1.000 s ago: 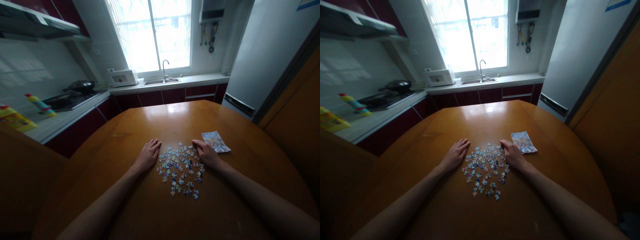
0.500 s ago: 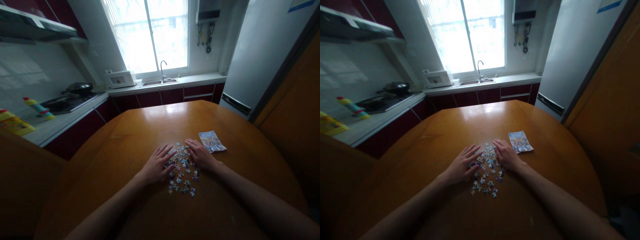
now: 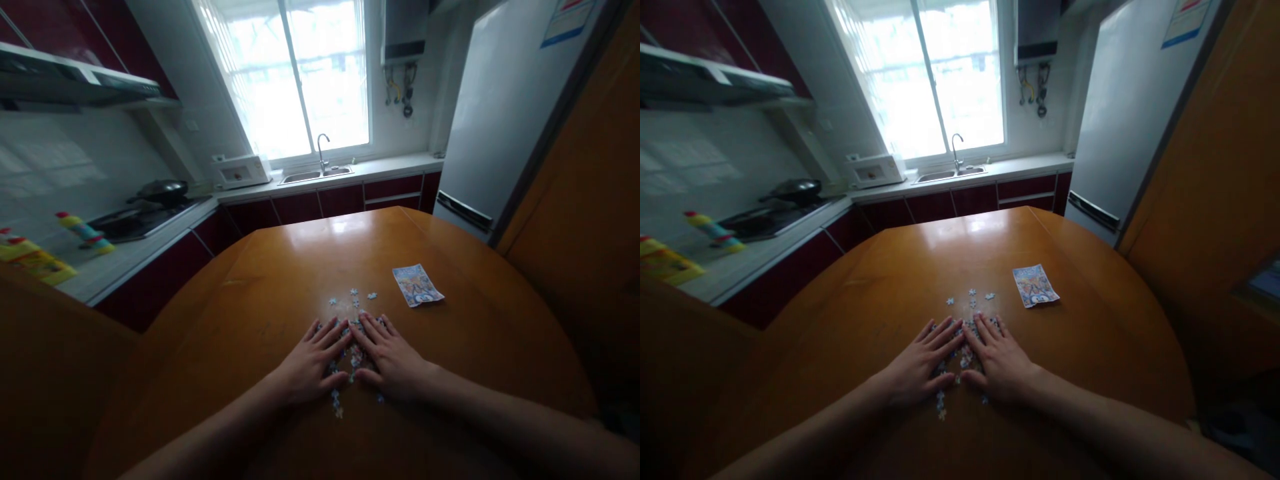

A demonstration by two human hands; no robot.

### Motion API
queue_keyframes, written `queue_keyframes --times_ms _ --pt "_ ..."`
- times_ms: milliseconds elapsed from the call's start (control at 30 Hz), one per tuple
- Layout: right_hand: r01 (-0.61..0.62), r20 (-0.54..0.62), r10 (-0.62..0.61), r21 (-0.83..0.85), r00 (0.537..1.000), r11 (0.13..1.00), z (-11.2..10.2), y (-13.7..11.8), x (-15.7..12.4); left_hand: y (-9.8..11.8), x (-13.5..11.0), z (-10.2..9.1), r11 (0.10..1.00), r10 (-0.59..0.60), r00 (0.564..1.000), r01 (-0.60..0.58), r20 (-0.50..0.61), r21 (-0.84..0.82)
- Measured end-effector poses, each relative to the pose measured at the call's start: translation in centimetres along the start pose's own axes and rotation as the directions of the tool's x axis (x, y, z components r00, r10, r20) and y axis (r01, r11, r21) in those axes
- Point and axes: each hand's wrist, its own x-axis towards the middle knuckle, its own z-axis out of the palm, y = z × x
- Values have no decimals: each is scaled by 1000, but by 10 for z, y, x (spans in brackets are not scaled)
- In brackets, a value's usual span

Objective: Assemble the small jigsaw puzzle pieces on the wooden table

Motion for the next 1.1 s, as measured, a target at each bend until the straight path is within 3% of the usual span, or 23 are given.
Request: queue_keyframes --times_ms 133,233,400,500,600,700,933,1100 --pt "24 -6 -24 9 1000 1000 5 -9 -20 10 -19 0 1000 1 999 -2 37 10" --pt "24 -47 -23 16 999 1000 2 -3 -18 3 -17 -9 1000 15 1000 -15 13 14" --pt "-13 -141 12 -5 990 1000 -20 27 34 -41 30 -24 1000 -21 996 22 -84 19" --pt "13 -82 -14 -9 997 1000 -29 44 68 -65 63 -26 998 -57 996 58 -74 13" --pt "54 -2 -54 -28 999 998 -28 54 78 -72 74 -22 998 -54 998 54 -17 10" --pt "74 -3 -74 -29 997 997 -24 55 60 -68 59 -18 1000 -27 1000 27 8 12" --pt "92 57 -90 -28 994 995 -20 38 -9 -37 0 -11 998 49 998 -48 34 -28" --pt "56 39 -55 -26 998 998 -14 28 -27 -20 -17 -7 996 19 1000 -18 10 -88"
